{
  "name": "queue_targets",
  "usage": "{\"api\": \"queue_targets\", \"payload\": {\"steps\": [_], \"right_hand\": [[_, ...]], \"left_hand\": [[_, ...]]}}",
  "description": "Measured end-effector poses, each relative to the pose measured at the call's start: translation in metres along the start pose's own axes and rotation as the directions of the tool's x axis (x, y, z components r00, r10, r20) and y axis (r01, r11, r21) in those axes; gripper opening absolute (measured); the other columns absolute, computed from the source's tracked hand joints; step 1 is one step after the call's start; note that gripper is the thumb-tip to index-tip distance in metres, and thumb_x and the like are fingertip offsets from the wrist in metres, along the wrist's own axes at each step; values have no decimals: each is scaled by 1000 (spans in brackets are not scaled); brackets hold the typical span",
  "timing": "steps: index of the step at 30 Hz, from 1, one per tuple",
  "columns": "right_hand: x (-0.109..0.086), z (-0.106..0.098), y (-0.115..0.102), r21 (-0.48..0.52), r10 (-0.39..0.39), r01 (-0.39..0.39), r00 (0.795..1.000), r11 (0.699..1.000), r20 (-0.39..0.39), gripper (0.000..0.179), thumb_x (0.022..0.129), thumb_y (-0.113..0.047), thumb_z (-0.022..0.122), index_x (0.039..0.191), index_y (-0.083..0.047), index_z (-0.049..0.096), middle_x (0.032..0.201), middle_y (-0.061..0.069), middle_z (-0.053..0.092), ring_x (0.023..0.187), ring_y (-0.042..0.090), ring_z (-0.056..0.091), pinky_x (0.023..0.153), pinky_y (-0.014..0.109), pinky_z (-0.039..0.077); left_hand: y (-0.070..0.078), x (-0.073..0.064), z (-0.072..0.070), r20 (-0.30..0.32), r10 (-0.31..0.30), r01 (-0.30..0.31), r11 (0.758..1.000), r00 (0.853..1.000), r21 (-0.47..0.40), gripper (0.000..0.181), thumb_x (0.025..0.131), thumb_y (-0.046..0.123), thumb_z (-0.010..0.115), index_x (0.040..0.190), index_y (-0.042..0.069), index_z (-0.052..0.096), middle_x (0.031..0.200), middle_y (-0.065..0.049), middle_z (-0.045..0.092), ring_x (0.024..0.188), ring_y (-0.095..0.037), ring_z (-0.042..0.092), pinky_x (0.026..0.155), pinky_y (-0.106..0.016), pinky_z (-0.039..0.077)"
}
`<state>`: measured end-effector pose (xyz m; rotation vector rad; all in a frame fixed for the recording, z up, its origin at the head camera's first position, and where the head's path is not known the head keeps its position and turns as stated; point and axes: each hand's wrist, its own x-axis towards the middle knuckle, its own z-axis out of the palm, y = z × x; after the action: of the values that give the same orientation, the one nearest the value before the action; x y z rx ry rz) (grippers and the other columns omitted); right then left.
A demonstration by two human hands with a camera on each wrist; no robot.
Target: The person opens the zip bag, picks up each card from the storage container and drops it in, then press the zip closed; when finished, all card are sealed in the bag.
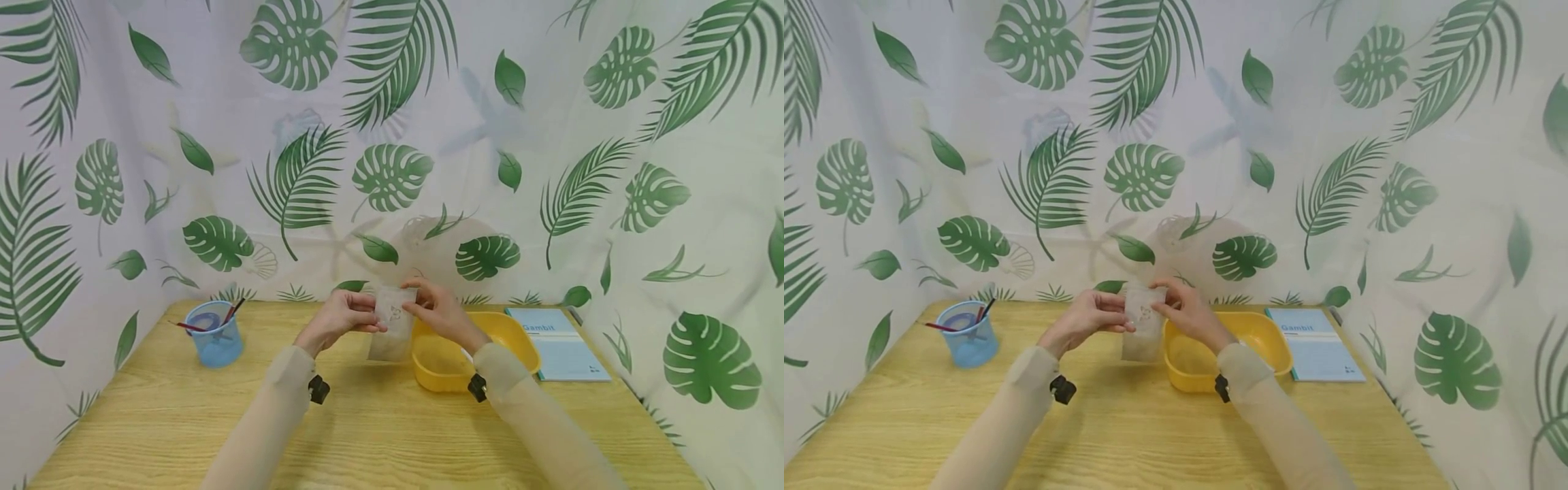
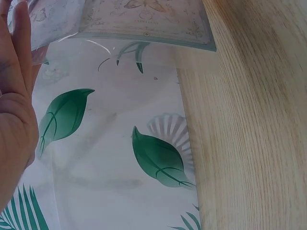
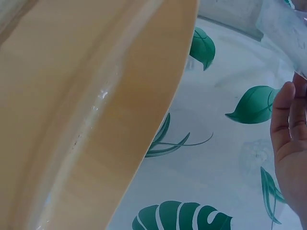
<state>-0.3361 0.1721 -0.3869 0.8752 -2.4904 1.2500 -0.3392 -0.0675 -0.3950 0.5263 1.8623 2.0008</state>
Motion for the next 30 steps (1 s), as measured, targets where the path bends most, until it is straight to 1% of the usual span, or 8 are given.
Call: {"api": "queue_targets", "payload": {"steps": [4, 7, 9, 12, 15, 17, 23, 30], "right_hand": [[-1, 0, 3, 6, 25, -25, 999, 1000, -34, 26, 94, -17, 68, 119, -12, 69, 91, 6, 70, 75, 20, 63, 67, 23, 57], [-1, -2, 5, 34, 38, -36, 998, 999, -58, 24, 94, -18, 68, 117, -13, 73, 104, 6, 73, 78, 24, 65, 68, 22, 57], [-3, -3, 6, 30, 15, -13, 998, 999, -61, 22, 94, -16, 68, 115, -12, 74, 108, 5, 73, 80, 23, 65, 69, 22, 58], [-6, -2, 7, -7, -57, 57, 997, 998, -53, 20, 93, -13, 68, 111, -10, 76, 100, 4, 71, 80, 16, 62, 69, 22, 58], [-9, -1, 8, -35, -106, 104, 993, 994, -44, 18, 93, -10, 68, 108, -9, 77, 91, 3, 67, 80, 11, 58, 69, 22, 57], [-10, 1, 10, -37, -120, 118, 992, 992, -46, 17, 93, -9, 67, 107, -9, 77, 91, 2, 67, 81, 10, 58, 68, 22, 58], [-12, 3, 12, -3, -97, 97, 995, 995, -34, 20, 96, -7, 63, 111, -12, 75, 100, 5, 69, 85, 12, 60, 72, 25, 58], [-18, 5, 12, 11, -52, 52, 999, 999, -6, 20, 95, -3, 61, 106, -8, 77, 94, 10, 67, 82, 19, 56, 68, 25, 54]], "left_hand": [[4, 1, -1, -13, 10, -10, 1000, 1000, 12, 39, 91, -10, 61, 128, -14, 55, 94, -16, 74, 76, -18, 74, 73, -28, 63], [7, 1, -1, -30, 14, -14, 1000, 999, 14, 41, 91, -10, 61, 131, -13, 53, 100, -22, 73, 76, -18, 74, 72, -27, 63], [8, 2, 0, -33, 9, -9, 1000, 999, 11, 44, 91, -9, 60, 134, -13, 51, 104, -25, 72, 77, -18, 74, 72, -26, 63], [7, 3, 1, -39, -7, 7, 1000, 999, -9, 44, 92, -9, 60, 134, -14, 49, 101, -24, 72, 78, -19, 74, 73, -26, 63], [4, 3, 2, -46, -17, 16, 999, 999, -31, 41, 92, -9, 60, 132, -15, 51, 92, -17, 73, 77, -19, 74, 73, -26, 62], [3, 3, 2, -50, -10, 8, 999, 999, -41, 39, 92, -9, 59, 130, -15, 53, 87, -12, 73, 77, -18, 74, 73, -25, 62], [2, 1, 2, -61, -13, 10, 999, 998, -53, 35, 93, -9, 59, 127, -15, 55, 84, -8, 71, 75, -17, 74, 71, -23, 62], [-1, -1, 3, -46, -11, 9, 998, 999, -55, 32, 92, -9, 60, 124, -16, 58, 91, -12, 73, 75, -17, 74, 70, -24, 62]]}}
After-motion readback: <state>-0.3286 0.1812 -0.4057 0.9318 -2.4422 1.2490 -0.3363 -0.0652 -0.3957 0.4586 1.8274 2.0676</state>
